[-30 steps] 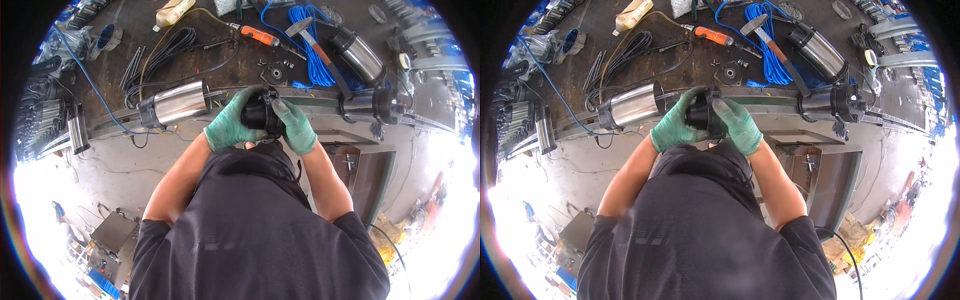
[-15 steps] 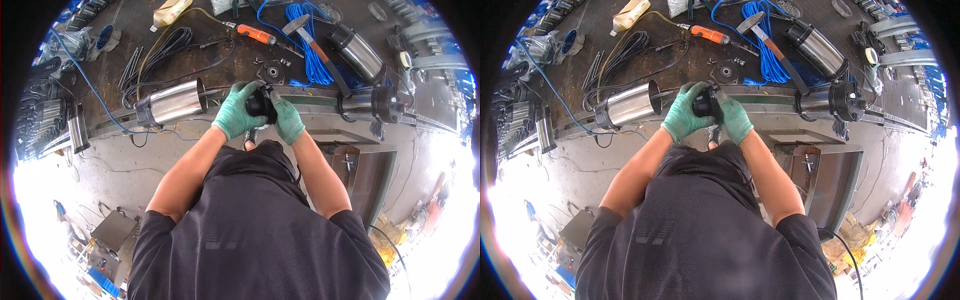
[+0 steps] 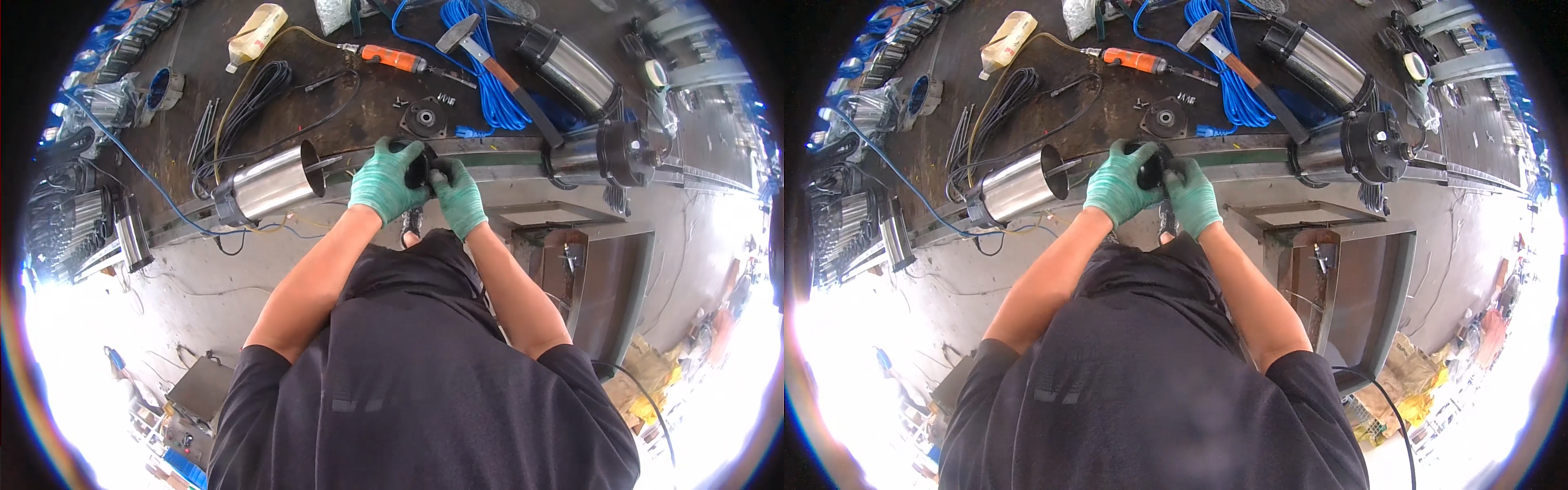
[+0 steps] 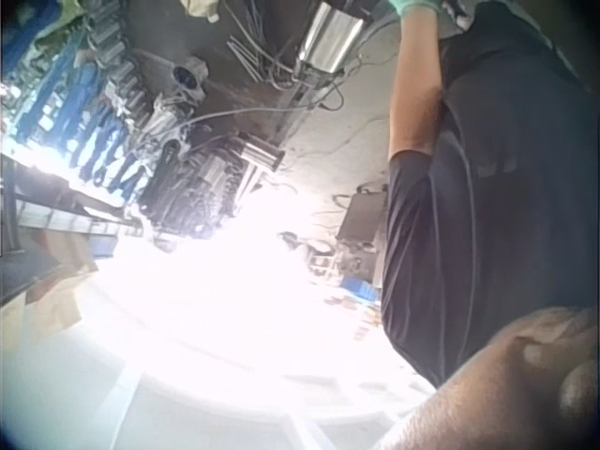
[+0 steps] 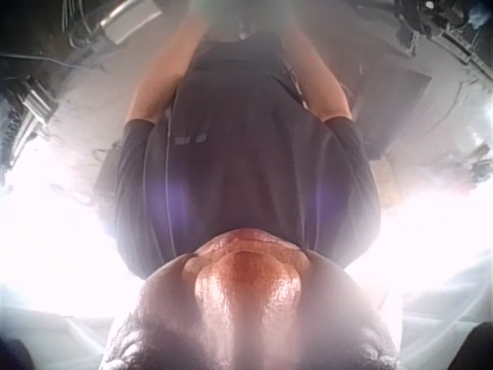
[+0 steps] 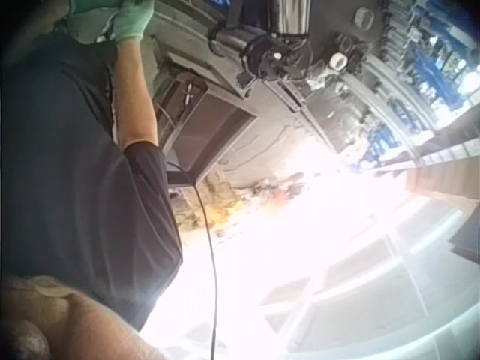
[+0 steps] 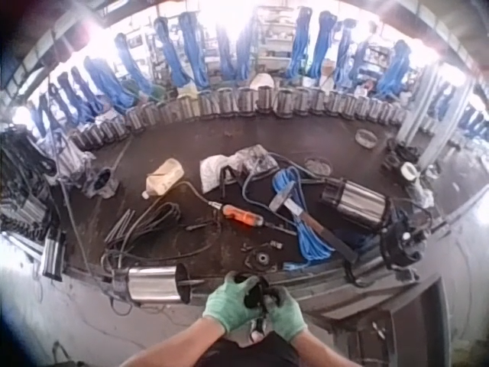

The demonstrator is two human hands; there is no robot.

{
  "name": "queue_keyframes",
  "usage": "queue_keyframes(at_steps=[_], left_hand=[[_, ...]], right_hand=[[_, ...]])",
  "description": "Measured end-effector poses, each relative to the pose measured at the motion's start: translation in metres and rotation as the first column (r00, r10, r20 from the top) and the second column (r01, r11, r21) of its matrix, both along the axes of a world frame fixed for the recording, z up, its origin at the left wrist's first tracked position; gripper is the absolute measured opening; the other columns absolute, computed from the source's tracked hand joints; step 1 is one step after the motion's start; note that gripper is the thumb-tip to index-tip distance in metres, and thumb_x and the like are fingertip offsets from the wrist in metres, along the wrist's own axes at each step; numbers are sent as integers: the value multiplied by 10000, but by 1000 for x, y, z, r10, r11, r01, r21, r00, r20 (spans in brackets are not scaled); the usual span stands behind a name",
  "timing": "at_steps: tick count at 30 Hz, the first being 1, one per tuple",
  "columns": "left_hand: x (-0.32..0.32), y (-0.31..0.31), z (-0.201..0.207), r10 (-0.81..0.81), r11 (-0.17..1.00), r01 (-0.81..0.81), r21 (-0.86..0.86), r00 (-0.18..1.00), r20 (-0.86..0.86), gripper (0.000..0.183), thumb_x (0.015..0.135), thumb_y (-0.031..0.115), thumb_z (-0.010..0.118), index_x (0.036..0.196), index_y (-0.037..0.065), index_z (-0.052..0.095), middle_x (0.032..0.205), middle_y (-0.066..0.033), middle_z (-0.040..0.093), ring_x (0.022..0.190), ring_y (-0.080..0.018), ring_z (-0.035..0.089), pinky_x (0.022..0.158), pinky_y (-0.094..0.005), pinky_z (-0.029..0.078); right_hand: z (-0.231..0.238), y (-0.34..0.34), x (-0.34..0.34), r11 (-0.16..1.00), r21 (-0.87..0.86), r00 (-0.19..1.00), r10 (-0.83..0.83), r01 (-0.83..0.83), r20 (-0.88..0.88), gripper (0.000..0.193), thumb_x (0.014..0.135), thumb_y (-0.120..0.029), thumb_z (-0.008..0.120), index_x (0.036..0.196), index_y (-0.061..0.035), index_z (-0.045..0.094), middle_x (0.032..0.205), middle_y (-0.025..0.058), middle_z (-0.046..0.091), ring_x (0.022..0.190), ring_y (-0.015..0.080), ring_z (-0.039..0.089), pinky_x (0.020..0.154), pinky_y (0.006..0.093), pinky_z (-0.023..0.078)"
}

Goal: The person wipes the inside of a silver metal cylinder and a black pump component with a blue cloth. They apply a liquid from a small container onto the black component using a brush and then insert the component into the cylinder.

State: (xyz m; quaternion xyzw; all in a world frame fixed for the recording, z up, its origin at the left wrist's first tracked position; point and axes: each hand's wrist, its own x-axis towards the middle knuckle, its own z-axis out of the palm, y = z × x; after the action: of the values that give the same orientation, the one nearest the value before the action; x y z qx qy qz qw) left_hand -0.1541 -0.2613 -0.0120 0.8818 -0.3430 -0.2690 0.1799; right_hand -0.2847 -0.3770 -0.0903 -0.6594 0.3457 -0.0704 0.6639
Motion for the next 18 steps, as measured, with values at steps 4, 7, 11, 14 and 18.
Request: queue_keyframes(at_steps=[4,7,11,14,18], left_hand=[[-2,-10,7,1,994,-2,114,1000,11,871,720,442,870,1507,256,545,1508,-260,454,1194,-436,674,980,-508,588],[0,-15,6,-21,991,15,134,999,43,881,721,458,863,1512,241,541,1513,-247,457,1211,-433,667,1001,-508,577],[10,-19,10,-52,975,60,215,998,-41,920,713,502,856,1528,237,520,1550,-260,441,1239,-440,651,1048,-479,552],[10,-9,0,-6,996,4,90,1000,19,888,703,465,880,1491,216,556,1520,-224,472,1224,-428,658,1032,-464,560],[17,4,-18,-27,999,29,-27,995,99,773,756,375,877,1450,197,586,1461,-199,509,1153,-412,686,979,-450,582]], right_hand=[[-6,-1,0,997,-70,998,18,-22,-56,281,1029,-95,627,1285,19,622,1156,102,701,1012,165,656,899,326,565],[-17,-9,2,999,-45,999,27,-28,-19,272,1027,-65,603,1283,25,625,1147,113,709,1015,172,661,903,330,567],[-14,-11,0,997,60,999,42,-44,35,350,1006,-83,581,1344,0,620,1181,231,738,1079,317,723,941,399,562],[8,-9,6,992,-68,994,105,-106,-23,361,1000,-92,582,1354,-37,631,1125,254,740,1034,352,733,919,419,569],[29,-8,18,985,-116,990,125,-131,-59,335,997,-115,587,1319,-46,651,1053,272,740,963,409,735,872,445,570]])
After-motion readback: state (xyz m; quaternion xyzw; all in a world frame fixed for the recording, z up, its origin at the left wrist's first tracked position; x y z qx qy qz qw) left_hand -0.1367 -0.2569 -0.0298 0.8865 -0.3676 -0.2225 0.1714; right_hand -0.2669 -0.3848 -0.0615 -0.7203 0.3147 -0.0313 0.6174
